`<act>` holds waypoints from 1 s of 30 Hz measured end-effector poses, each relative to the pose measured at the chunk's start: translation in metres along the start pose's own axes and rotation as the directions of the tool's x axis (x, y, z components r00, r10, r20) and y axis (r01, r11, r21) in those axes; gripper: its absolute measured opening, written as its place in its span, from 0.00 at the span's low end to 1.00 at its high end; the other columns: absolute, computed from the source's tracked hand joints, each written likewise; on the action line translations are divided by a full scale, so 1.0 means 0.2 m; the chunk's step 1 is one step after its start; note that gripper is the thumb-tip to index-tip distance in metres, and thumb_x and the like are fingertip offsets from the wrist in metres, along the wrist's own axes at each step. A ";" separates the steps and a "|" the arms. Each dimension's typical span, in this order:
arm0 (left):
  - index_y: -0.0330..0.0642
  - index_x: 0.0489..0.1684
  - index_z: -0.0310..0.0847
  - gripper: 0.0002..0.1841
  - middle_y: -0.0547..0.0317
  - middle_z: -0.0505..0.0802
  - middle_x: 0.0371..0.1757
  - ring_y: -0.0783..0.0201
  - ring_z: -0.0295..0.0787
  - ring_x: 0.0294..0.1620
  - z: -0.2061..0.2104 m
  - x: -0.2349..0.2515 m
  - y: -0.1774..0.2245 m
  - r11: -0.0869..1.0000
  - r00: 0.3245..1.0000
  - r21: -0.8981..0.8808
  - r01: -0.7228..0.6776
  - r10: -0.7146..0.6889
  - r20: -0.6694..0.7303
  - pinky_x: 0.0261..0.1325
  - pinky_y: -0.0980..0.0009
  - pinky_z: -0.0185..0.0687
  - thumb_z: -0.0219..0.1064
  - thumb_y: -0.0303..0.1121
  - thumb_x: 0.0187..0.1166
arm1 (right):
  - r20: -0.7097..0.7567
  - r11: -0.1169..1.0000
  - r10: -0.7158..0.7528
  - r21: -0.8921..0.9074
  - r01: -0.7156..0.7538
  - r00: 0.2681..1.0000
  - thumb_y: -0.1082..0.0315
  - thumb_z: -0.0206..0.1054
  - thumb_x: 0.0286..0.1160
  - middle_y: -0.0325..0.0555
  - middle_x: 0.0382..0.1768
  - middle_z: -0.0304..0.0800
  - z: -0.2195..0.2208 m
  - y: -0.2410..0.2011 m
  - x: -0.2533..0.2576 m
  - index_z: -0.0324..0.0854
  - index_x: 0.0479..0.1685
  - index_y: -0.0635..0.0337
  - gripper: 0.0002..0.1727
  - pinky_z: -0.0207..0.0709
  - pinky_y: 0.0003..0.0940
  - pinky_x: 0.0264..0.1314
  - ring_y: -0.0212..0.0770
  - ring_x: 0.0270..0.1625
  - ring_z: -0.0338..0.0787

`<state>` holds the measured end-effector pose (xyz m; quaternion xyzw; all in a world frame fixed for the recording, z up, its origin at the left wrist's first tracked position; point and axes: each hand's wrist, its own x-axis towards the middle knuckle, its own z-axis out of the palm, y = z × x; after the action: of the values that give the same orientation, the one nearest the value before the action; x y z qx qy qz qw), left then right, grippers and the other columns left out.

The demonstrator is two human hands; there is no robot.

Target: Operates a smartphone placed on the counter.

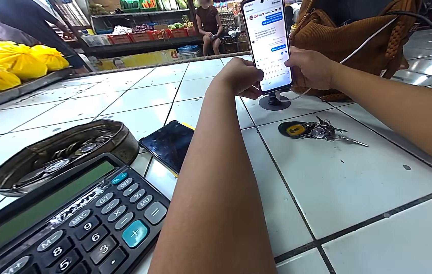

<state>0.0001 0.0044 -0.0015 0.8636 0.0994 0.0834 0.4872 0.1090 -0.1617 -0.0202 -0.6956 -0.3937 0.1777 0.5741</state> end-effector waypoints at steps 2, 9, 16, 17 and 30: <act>0.36 0.63 0.78 0.11 0.52 0.89 0.40 0.68 0.90 0.31 0.00 0.00 0.00 1.000 1.000 0.007 -0.005 0.005 -0.002 0.37 0.75 0.89 0.58 0.29 0.89 | 0.018 1.000 -0.002 -0.007 0.002 1.000 0.68 0.38 0.92 0.44 0.57 0.84 0.00 0.00 0.00 0.56 0.82 0.50 0.22 0.87 0.29 0.53 0.34 0.52 0.91; 0.36 0.64 0.78 0.12 0.52 0.89 0.39 0.67 0.91 0.31 0.00 0.00 0.00 1.000 1.000 -0.006 0.009 -0.009 -0.012 0.37 0.74 0.89 0.57 0.28 0.89 | 0.053 0.988 -0.055 -0.144 0.063 0.997 0.82 0.59 0.79 0.47 0.63 0.82 -0.01 0.03 0.01 0.51 0.85 0.54 0.35 0.87 0.29 0.56 0.34 0.56 0.90; 0.37 0.63 0.78 0.11 0.53 0.90 0.40 0.68 0.91 0.30 0.00 0.00 0.00 1.000 1.000 0.011 -0.010 0.010 -0.012 0.36 0.74 0.89 0.57 0.28 0.90 | 0.074 0.996 -0.047 -0.073 0.053 0.996 0.79 0.56 0.81 0.45 0.58 0.84 -0.02 0.03 0.01 0.53 0.81 0.52 0.30 0.89 0.29 0.51 0.34 0.51 0.92; 0.37 0.64 0.78 0.12 0.53 0.89 0.39 0.67 0.91 0.30 0.00 0.00 -0.01 1.000 1.000 0.009 -0.010 0.010 -0.011 0.37 0.74 0.89 0.57 0.28 0.90 | 0.067 0.995 -0.049 -0.085 0.054 0.997 0.78 0.56 0.82 0.45 0.58 0.84 -0.02 0.03 0.02 0.53 0.81 0.52 0.30 0.88 0.30 0.51 0.35 0.51 0.92; 0.36 0.62 0.78 0.11 0.53 0.89 0.38 0.68 0.91 0.30 0.00 0.00 -0.01 1.000 1.000 -0.001 -0.010 0.010 -0.009 0.36 0.75 0.89 0.57 0.28 0.89 | 0.043 0.998 -0.024 -0.063 0.027 0.999 0.74 0.50 0.87 0.46 0.59 0.84 -0.01 0.02 0.01 0.54 0.83 0.51 0.26 0.88 0.31 0.54 0.36 0.53 0.91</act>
<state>0.0003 0.0053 -0.0028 0.8635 0.0972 0.0895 0.4867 0.1124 -0.1610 -0.0222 -0.7044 -0.4200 0.1723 0.5458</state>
